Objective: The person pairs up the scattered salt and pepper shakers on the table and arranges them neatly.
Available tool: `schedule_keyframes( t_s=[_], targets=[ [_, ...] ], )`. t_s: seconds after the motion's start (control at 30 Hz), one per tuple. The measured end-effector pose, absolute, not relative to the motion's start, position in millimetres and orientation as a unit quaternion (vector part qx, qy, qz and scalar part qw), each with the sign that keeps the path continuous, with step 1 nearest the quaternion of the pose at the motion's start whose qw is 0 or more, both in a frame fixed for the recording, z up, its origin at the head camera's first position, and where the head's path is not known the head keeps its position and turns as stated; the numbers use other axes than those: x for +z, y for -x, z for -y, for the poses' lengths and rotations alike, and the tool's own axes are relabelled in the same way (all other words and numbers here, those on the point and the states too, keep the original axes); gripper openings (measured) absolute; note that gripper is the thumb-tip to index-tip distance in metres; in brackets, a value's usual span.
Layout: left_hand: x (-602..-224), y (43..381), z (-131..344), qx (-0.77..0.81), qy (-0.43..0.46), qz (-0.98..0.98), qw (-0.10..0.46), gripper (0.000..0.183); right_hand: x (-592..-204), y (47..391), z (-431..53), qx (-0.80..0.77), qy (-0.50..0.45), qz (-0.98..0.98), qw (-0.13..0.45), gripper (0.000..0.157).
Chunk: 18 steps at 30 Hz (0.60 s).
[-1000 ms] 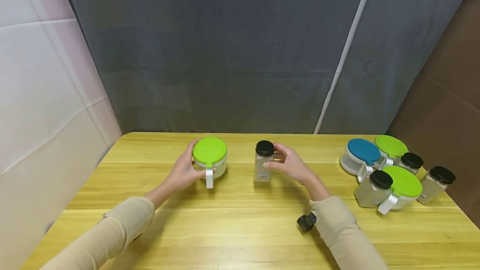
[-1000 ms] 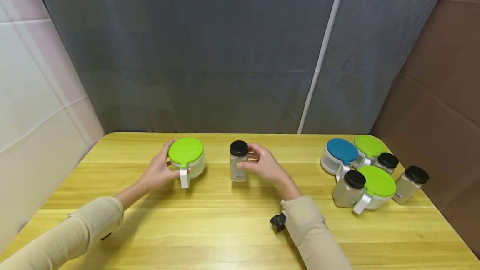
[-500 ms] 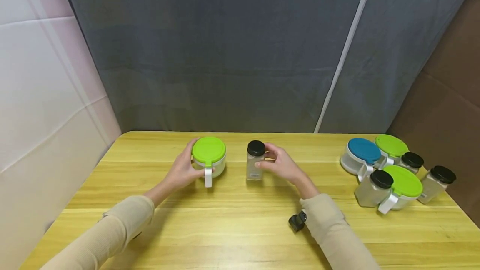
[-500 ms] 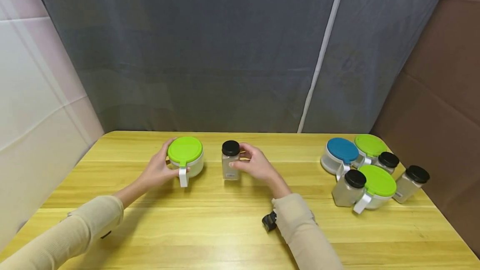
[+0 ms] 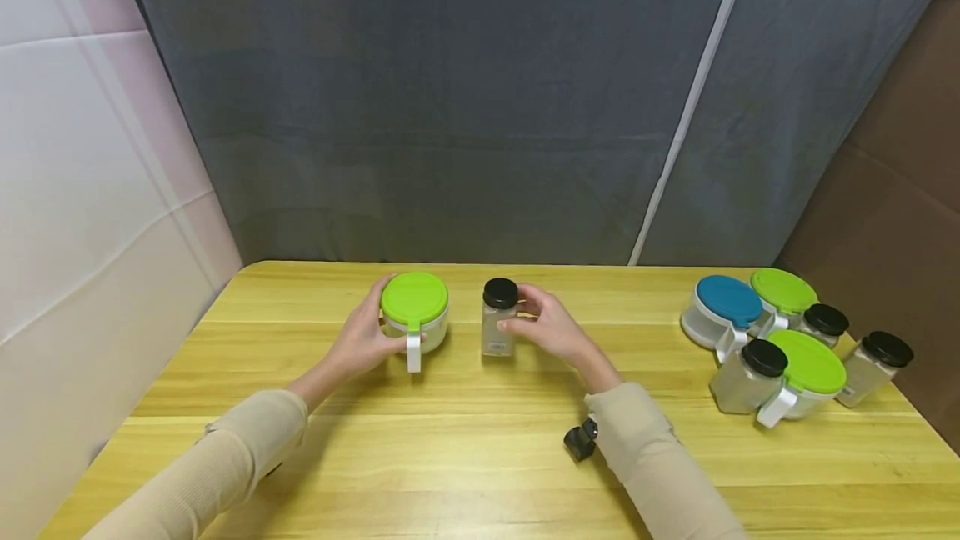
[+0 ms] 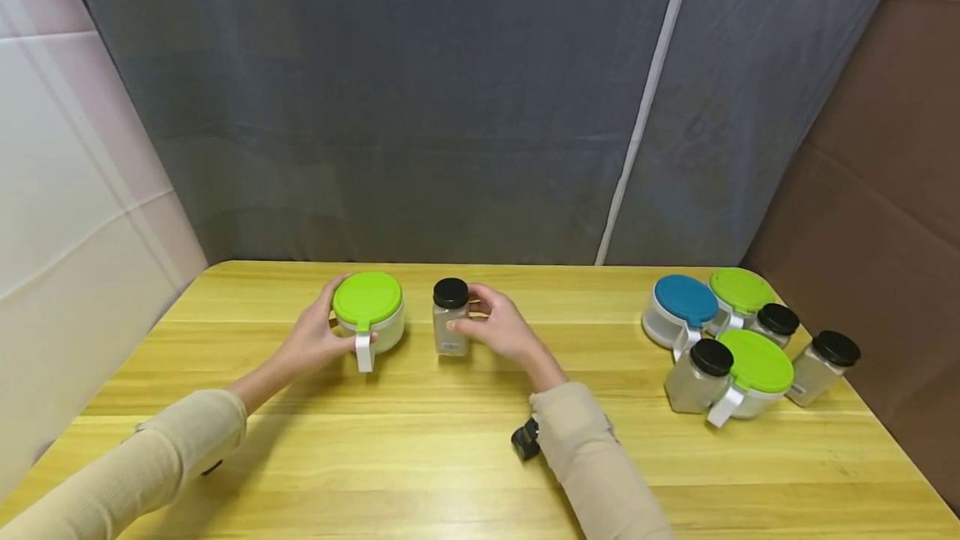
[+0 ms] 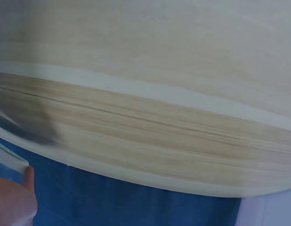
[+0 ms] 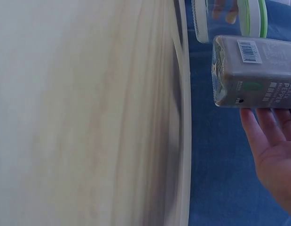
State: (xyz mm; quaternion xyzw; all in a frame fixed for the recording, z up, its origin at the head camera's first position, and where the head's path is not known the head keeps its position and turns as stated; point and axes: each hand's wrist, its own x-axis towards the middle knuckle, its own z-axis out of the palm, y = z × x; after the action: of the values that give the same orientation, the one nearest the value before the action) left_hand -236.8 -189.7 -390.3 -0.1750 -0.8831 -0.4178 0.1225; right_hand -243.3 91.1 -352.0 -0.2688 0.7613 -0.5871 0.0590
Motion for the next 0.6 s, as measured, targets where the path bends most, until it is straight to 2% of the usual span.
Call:
schedule_keyframes(
  t_s=[0.6],
  targets=[
    [-391.8,237.8,196.5,-0.415,0.163,0.887,0.121,0.095,-352.8,248.9,-68.8,-0.598,0.268,-0.752,0.068,0.047]
  ],
)
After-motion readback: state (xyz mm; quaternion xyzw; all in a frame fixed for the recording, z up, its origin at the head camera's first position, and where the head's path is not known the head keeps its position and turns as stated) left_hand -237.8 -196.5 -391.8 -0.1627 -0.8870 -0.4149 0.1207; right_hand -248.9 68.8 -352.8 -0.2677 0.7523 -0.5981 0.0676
